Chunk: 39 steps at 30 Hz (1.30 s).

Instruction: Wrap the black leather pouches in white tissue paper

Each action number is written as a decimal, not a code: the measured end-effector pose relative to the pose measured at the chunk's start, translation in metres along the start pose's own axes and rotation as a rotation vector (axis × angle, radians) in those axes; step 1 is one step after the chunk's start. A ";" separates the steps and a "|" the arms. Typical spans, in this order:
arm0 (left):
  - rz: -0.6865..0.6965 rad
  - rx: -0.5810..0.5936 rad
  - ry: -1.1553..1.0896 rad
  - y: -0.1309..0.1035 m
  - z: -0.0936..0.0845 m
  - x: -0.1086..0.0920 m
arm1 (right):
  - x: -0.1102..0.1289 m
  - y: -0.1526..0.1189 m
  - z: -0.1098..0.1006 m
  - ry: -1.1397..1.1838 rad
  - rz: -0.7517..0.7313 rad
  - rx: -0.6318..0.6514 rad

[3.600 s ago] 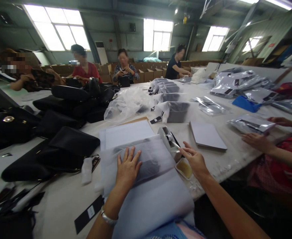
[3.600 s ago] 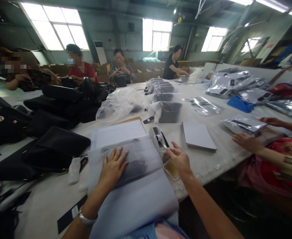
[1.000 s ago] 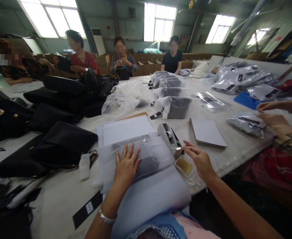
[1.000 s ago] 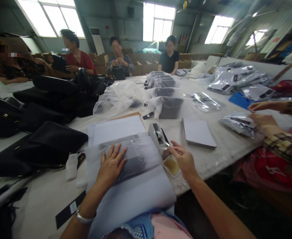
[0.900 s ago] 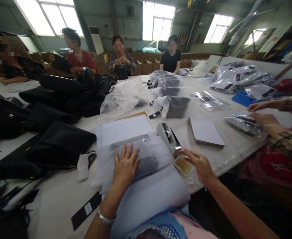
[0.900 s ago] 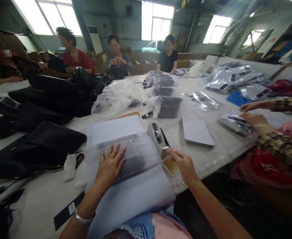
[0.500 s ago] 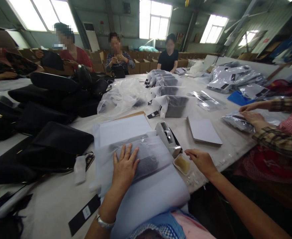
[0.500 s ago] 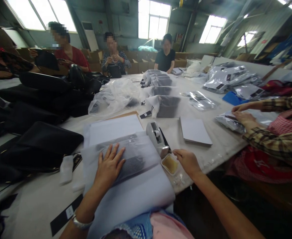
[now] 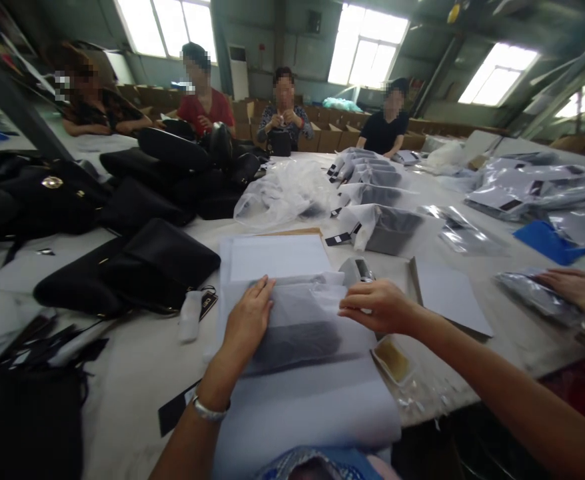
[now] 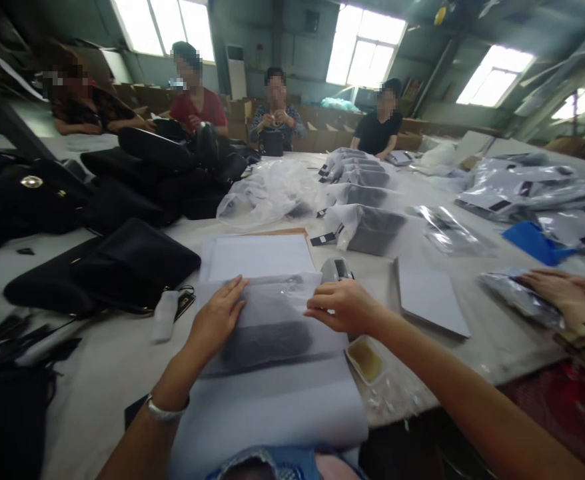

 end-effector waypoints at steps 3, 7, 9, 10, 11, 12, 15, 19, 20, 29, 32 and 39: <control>-0.030 -0.034 -0.066 0.001 -0.008 0.021 | 0.020 0.059 0.005 0.042 -0.158 0.078; -0.045 -0.069 -0.148 0.002 -0.013 0.040 | 0.038 0.130 0.020 0.022 -0.264 0.222; -0.058 -0.071 -0.194 0.004 -0.015 0.049 | 0.041 0.159 0.031 -0.056 -0.251 0.315; -0.064 -0.068 -0.218 0.005 -0.015 0.054 | 0.042 0.170 0.036 -0.106 -0.236 0.358; -0.069 -0.065 -0.239 0.007 -0.016 0.058 | 0.043 0.180 0.041 -0.156 -0.220 0.394; -0.072 -0.061 -0.257 0.009 -0.016 0.061 | 0.043 0.187 0.044 -0.203 -0.202 0.425; -0.068 -0.041 -0.300 0.015 -0.016 0.070 | 0.046 0.200 0.052 -0.309 -0.160 0.507; -0.071 -0.031 -0.347 0.019 -0.016 0.075 | 0.051 0.210 0.055 -0.391 -0.137 0.546; -0.073 -0.035 -0.356 0.019 -0.016 0.076 | 0.050 0.213 0.054 -0.407 -0.120 0.544; -0.065 -0.020 -0.419 0.018 -0.015 0.078 | -0.028 0.212 0.062 0.040 0.092 0.601; -0.081 -0.047 -0.382 0.016 -0.021 0.075 | -0.062 0.184 0.045 0.158 0.224 0.315; 0.068 -0.202 -0.080 0.009 -0.034 -0.006 | -0.012 0.043 0.032 0.218 0.131 -0.265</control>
Point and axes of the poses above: each hand's wrist, its own y-axis towards the middle knuckle, its own z-axis out of the palm, x = y × z, the point moved 10 cm from there along y, towards the middle knuckle, and after that the axes turned 12 degrees about x, right-handed, at the moved point
